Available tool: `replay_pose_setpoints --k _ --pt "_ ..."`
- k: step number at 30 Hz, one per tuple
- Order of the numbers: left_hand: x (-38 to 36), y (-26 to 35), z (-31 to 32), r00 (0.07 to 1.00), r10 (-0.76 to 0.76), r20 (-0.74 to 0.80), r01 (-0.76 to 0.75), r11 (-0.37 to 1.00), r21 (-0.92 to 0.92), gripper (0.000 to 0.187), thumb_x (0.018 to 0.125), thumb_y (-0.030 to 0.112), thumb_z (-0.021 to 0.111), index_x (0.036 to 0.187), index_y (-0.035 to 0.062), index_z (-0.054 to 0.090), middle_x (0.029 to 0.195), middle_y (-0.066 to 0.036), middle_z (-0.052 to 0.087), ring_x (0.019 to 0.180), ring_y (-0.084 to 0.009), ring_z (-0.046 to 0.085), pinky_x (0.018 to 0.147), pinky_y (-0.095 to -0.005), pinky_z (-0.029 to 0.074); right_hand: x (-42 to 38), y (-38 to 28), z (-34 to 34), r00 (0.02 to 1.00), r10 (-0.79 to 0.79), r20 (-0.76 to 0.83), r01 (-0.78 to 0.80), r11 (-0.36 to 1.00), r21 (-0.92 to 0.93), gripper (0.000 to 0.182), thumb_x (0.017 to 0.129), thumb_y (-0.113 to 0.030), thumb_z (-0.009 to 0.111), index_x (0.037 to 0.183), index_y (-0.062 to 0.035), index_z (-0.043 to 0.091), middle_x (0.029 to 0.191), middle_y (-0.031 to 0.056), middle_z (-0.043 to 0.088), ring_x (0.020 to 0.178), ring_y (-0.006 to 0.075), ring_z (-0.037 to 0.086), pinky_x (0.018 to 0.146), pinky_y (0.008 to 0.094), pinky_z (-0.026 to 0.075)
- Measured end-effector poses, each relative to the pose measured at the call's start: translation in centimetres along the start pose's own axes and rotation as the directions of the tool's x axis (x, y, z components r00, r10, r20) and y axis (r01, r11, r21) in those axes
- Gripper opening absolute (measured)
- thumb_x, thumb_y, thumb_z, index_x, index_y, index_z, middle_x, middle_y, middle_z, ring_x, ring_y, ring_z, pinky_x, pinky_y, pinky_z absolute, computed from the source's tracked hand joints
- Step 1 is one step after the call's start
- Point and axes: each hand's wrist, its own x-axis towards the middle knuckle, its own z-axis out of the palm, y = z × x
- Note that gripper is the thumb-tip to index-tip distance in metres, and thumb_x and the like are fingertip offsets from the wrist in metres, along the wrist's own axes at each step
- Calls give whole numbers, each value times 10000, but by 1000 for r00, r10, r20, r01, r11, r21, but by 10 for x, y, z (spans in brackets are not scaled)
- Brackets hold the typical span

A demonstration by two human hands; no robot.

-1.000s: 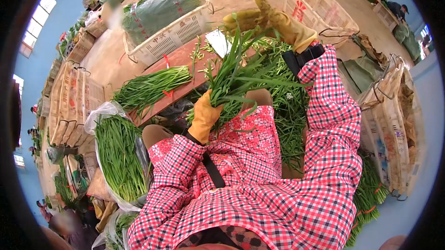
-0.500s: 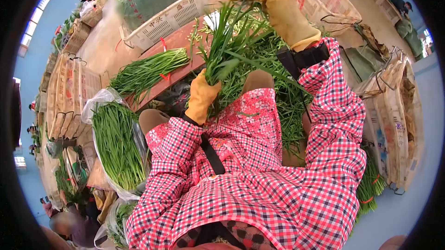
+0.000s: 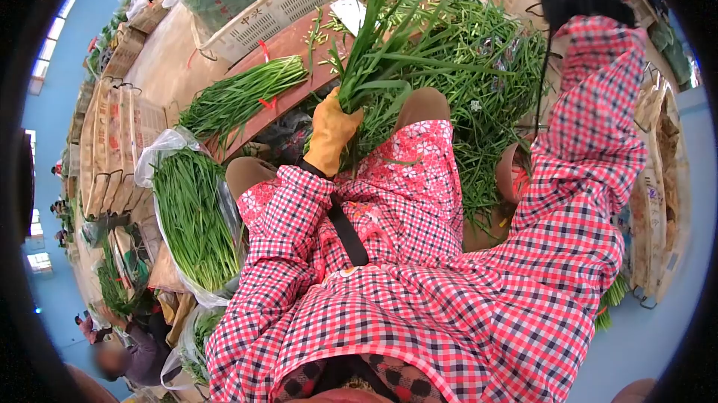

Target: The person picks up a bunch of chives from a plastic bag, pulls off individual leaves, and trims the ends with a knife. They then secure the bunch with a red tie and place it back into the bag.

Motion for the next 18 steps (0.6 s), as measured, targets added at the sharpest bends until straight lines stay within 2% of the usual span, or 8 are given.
replay_pose_setpoints --k 2,3,6,7,10,14,16,18 --pt "-1 -11 3 999 2 -36 -4 998 -60 495 741 233 744 1209 126 620 952 -169 714 919 -372 674 808 -436 531 6 -18 -28 999 -28 -28 26 997 -69 202 983 -196 578 969 -20 677 894 90 711 809 170 677 785 317 580" --pt "-2 -23 9 995 51 -86 -62 991 -120 376 786 123 733 1147 57 652 944 -107 738 853 -207 710 774 -310 531 9 -22 -40 999 -29 -43 25 995 -100 202 982 -194 579 971 -18 677 895 91 711 810 171 678 783 318 580" --pt "-6 -30 1 995 -30 -90 11 979 -204 349 793 112 725 1123 24 654 925 -111 733 831 -179 694 774 -305 524 13 -28 -82 996 -22 -84 4 978 -208 202 980 -190 580 977 -12 677 900 95 712 812 177 680 778 322 582" --pt "-11 -14 -13 994 34 -107 -66 949 -308 304 799 110 722 1081 11 664 922 -119 728 817 -176 679 766 -311 519 14 -26 -92 995 -11 -95 -12 972 -236 203 980 -189 581 979 -10 677 901 96 713 813 179 681 777 323 582" --pt "-3 -3 -35 977 134 -166 -181 933 -312 272 803 107 723 1051 9 672 897 -116 728 801 -185 677 743 -321 514 21 -10 -119 993 29 -115 -63 950 -305 204 978 -185 582 986 -5 678 905 101 714 815 184 684 772 327 584" --pt "3 25 -79 976 -117 -182 22 889 -457 256 796 103 761 992 -21 653 860 -76 715 704 -150 648 647 -307 504 33 13 -137 991 74 -110 -110 925 -363 206 975 -179 585 994 3 679 910 106 716 818 191 687 766 333 586" --pt "21 9 -88 965 -204 -164 32 713 -701 245 774 79 780 972 1 658 841 -66 680 675 -145 623 589 -318 486 37 22 -138 992 87 -86 -114 911 -395 207 974 -176 586 998 7 679 913 109 717 820 195 689 762 335 587" --pt "20 25 -109 986 -97 -133 -51 589 -806 258 776 49 767 993 -15 642 824 -93 669 675 -186 637 615 -324 520 25 21 -121 997 50 -61 -72 894 -442 208 973 -174 587 1002 11 679 916 111 718 821 199 690 759 338 588"
